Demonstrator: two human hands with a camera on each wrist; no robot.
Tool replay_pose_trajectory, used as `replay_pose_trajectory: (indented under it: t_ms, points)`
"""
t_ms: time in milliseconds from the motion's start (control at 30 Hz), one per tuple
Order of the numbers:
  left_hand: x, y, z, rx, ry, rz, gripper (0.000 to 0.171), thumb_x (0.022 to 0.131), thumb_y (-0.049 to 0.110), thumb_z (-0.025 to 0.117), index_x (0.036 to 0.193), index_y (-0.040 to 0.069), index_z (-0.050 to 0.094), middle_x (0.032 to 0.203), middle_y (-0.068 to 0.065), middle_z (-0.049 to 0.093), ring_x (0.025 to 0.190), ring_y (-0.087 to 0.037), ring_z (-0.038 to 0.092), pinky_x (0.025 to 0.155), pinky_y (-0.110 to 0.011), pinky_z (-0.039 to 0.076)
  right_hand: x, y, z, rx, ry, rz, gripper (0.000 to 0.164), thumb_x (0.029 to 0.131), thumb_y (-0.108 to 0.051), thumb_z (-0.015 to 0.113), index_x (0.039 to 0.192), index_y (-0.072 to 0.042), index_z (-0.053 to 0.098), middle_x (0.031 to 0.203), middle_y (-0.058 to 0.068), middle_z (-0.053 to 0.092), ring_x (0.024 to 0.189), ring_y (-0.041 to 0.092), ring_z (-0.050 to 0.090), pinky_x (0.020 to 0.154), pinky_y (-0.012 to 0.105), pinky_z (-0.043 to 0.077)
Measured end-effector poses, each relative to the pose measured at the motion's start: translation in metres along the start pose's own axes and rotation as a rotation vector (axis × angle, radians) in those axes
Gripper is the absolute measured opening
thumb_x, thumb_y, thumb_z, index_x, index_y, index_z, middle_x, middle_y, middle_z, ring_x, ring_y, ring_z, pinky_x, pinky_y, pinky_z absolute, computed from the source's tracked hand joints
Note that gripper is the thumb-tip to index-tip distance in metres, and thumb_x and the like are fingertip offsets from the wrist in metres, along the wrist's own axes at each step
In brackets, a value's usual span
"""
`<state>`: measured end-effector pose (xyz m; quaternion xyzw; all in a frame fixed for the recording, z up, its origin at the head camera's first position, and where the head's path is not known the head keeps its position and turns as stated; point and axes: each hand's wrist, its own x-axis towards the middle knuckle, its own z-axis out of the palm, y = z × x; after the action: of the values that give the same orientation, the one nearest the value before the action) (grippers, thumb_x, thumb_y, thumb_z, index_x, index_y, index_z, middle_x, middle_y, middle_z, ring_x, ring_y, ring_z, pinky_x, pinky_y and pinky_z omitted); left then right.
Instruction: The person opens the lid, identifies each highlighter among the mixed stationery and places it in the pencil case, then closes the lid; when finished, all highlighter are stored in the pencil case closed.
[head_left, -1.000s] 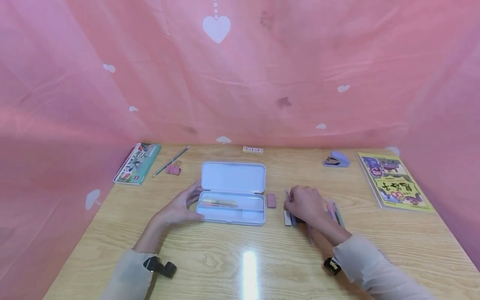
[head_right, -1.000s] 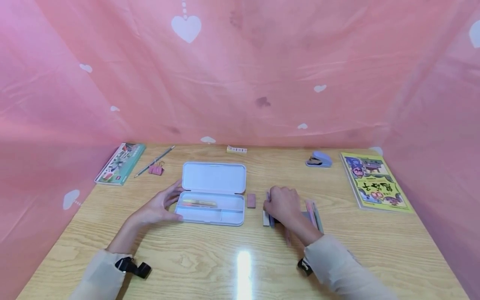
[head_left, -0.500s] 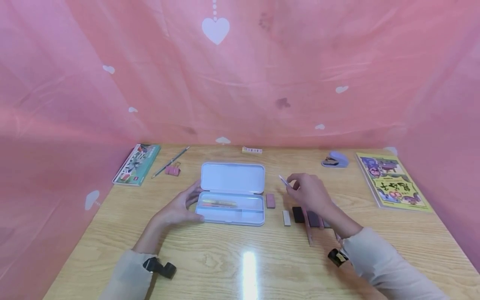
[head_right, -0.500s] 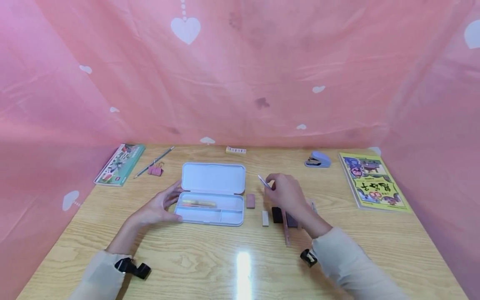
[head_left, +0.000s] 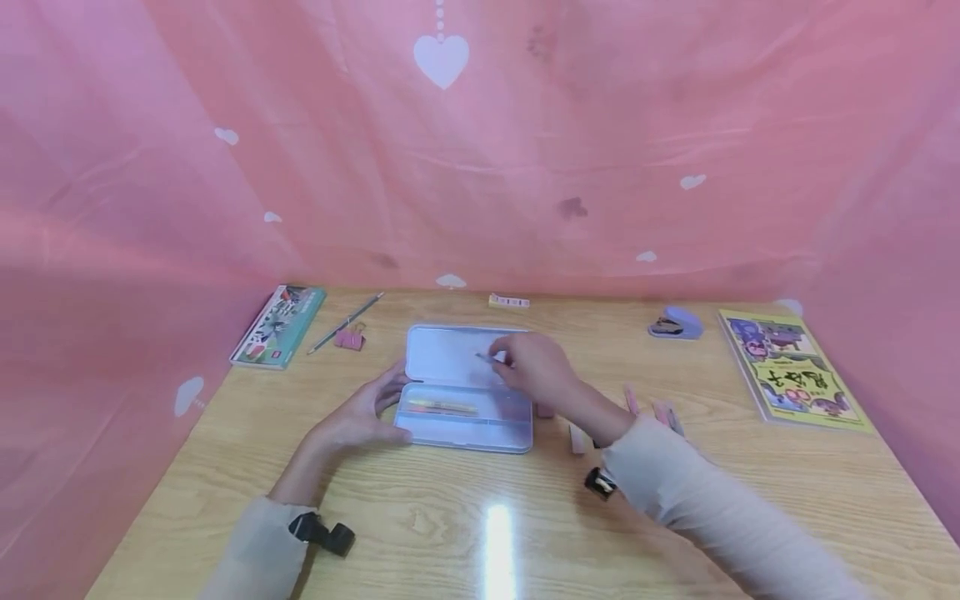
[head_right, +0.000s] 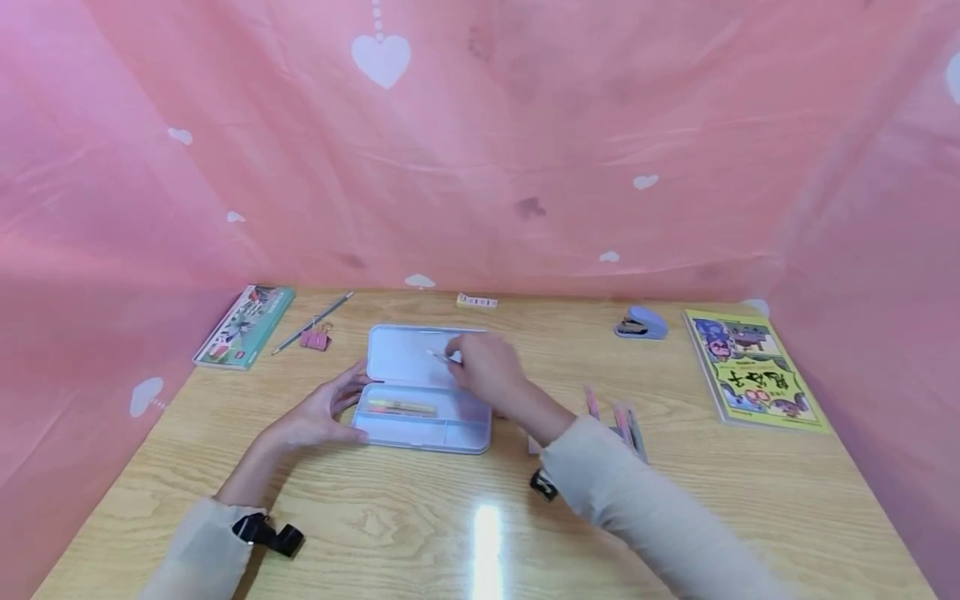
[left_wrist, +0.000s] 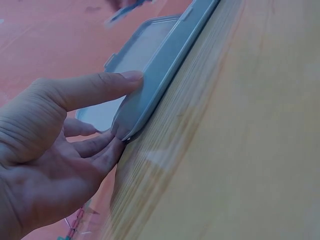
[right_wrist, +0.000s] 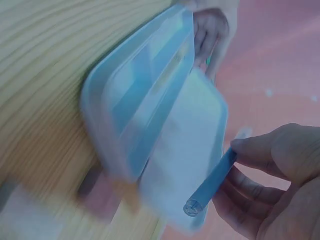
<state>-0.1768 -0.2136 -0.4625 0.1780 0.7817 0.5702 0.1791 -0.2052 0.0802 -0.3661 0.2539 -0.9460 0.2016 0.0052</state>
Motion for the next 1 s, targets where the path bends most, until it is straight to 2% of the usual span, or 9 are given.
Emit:
replay_pose_trajectory:
  t_ms: [133, 267, 567, 700, 800, 900, 1000]
  points:
    - [0.000, 0.002, 0.000, -0.007, 0.006, -0.015, 0.117, 0.066, 0.008, 0.084, 0.153, 0.016, 0.005, 0.140, -0.008, 0.042, 0.138, -0.028, 0.031, 0.116, -0.036, 0.027, 0.020, -0.025, 0.013, -0.027, -0.008, -0.060, 0.017, 0.086, -0.017, 0.068, 0.101, -0.014, 0.073, 0.084, -0.001, 0.070, 0.072, 0.010, 0.061, 0.057, 0.023, 0.049]
    - [0.000, 0.002, -0.001, -0.006, 0.000, -0.019, 0.117, 0.067, 0.007, 0.084, 0.153, 0.016, 0.004, 0.140, -0.009, 0.041, 0.138, -0.027, 0.030, 0.115, -0.034, 0.027, 0.031, -0.043, 0.023, -0.030, -0.046, -0.077, 0.017, 0.087, -0.017, 0.067, 0.103, -0.015, 0.073, 0.086, 0.000, 0.070, 0.074, 0.010, 0.061, 0.056, 0.022, 0.050]
    - [0.000, -0.001, -0.001, -0.032, -0.008, -0.012, 0.119, 0.066, 0.006, 0.084, 0.153, 0.014, 0.003, 0.143, -0.010, 0.038, 0.138, -0.026, 0.031, 0.112, -0.026, 0.031, 0.038, -0.054, 0.054, -0.050, -0.111, -0.093, 0.016, 0.087, -0.014, 0.064, 0.101, -0.012, 0.073, 0.095, 0.002, 0.071, 0.082, 0.016, 0.064, 0.067, 0.032, 0.057]
    - [0.001, -0.002, -0.001, -0.053, -0.014, 0.014, 0.119, 0.066, 0.003, 0.083, 0.152, 0.012, 0.002, 0.143, -0.013, 0.037, 0.138, -0.030, 0.030, 0.113, -0.030, 0.030, 0.035, -0.055, 0.074, -0.160, -0.142, -0.133, 0.011, 0.085, -0.009, 0.063, 0.091, -0.013, 0.071, 0.082, 0.001, 0.068, 0.072, 0.016, 0.060, 0.057, 0.031, 0.055]
    - [0.002, -0.002, -0.001, -0.045, -0.009, 0.026, 0.118, 0.066, 0.002, 0.083, 0.152, 0.012, 0.003, 0.141, -0.014, 0.038, 0.138, -0.031, 0.030, 0.114, -0.032, 0.028, 0.032, -0.058, 0.085, -0.268, -0.148, -0.155, 0.011, 0.084, -0.007, 0.062, 0.089, -0.013, 0.069, 0.077, 0.000, 0.065, 0.068, 0.015, 0.058, 0.054, 0.031, 0.055]
    - [0.002, -0.002, -0.002, -0.032, -0.005, 0.018, 0.117, 0.066, 0.002, 0.083, 0.152, 0.013, 0.005, 0.140, -0.012, 0.039, 0.137, -0.029, 0.031, 0.114, -0.031, 0.029, 0.031, -0.062, 0.091, -0.374, -0.132, -0.178, 0.011, 0.086, -0.009, 0.063, 0.092, -0.013, 0.070, 0.082, 0.002, 0.065, 0.072, 0.015, 0.059, 0.057, 0.033, 0.058]
    - [0.002, -0.001, -0.001, -0.019, -0.001, 0.002, 0.117, 0.066, 0.002, 0.083, 0.153, 0.015, 0.006, 0.139, -0.010, 0.039, 0.137, -0.027, 0.032, 0.114, -0.028, 0.029, 0.030, -0.066, 0.094, -0.425, -0.135, -0.189, 0.012, 0.087, -0.011, 0.064, 0.097, -0.012, 0.071, 0.087, 0.004, 0.064, 0.076, 0.017, 0.061, 0.061, 0.033, 0.059]
